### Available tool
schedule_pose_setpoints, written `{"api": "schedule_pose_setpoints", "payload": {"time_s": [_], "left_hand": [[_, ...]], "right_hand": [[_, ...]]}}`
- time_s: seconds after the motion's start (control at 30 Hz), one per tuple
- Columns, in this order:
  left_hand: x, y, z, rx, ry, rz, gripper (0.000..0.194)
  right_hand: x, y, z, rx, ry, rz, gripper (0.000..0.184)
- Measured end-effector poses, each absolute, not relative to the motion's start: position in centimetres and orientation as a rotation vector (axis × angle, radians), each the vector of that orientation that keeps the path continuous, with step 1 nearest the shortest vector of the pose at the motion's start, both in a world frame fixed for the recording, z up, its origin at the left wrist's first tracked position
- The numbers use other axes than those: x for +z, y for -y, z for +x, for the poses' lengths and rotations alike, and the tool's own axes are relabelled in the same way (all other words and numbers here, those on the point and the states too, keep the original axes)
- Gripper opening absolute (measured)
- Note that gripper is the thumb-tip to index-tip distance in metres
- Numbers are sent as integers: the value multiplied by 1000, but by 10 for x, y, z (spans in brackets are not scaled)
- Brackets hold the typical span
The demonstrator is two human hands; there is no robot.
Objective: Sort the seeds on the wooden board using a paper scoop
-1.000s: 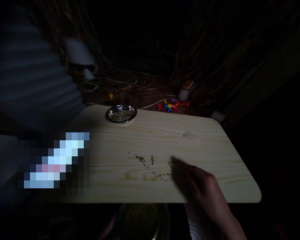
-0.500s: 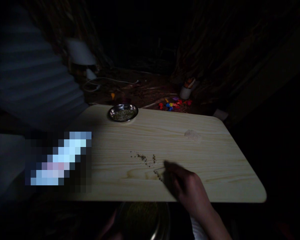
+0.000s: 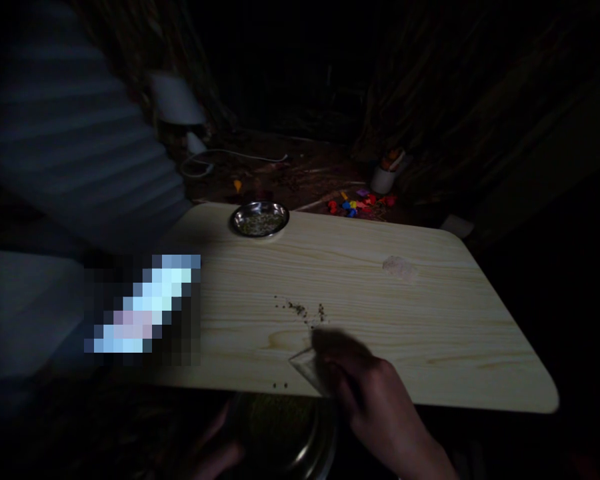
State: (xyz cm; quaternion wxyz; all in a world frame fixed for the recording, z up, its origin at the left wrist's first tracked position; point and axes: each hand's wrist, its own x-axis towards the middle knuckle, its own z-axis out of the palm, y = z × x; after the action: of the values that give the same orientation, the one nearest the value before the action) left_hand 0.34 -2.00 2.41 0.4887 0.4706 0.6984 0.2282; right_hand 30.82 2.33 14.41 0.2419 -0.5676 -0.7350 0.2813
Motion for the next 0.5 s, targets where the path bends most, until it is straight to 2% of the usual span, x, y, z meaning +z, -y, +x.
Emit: {"api": "schedule_pose_setpoints", "payload": {"time_s": [0.13, 0.3, 0.5], "left_hand": [[8, 22, -9, 548, -1540, 1145, 53], [18, 20, -11, 478, -1494, 1257, 59], [26, 18, -11, 395, -1537, 1497, 51]], "right_hand": [[145, -21, 326, 762, 1914, -1627, 36], [143, -18, 337, 735, 1840, -1727, 36], [140, -13, 298, 797, 2004, -1580, 42]]}}
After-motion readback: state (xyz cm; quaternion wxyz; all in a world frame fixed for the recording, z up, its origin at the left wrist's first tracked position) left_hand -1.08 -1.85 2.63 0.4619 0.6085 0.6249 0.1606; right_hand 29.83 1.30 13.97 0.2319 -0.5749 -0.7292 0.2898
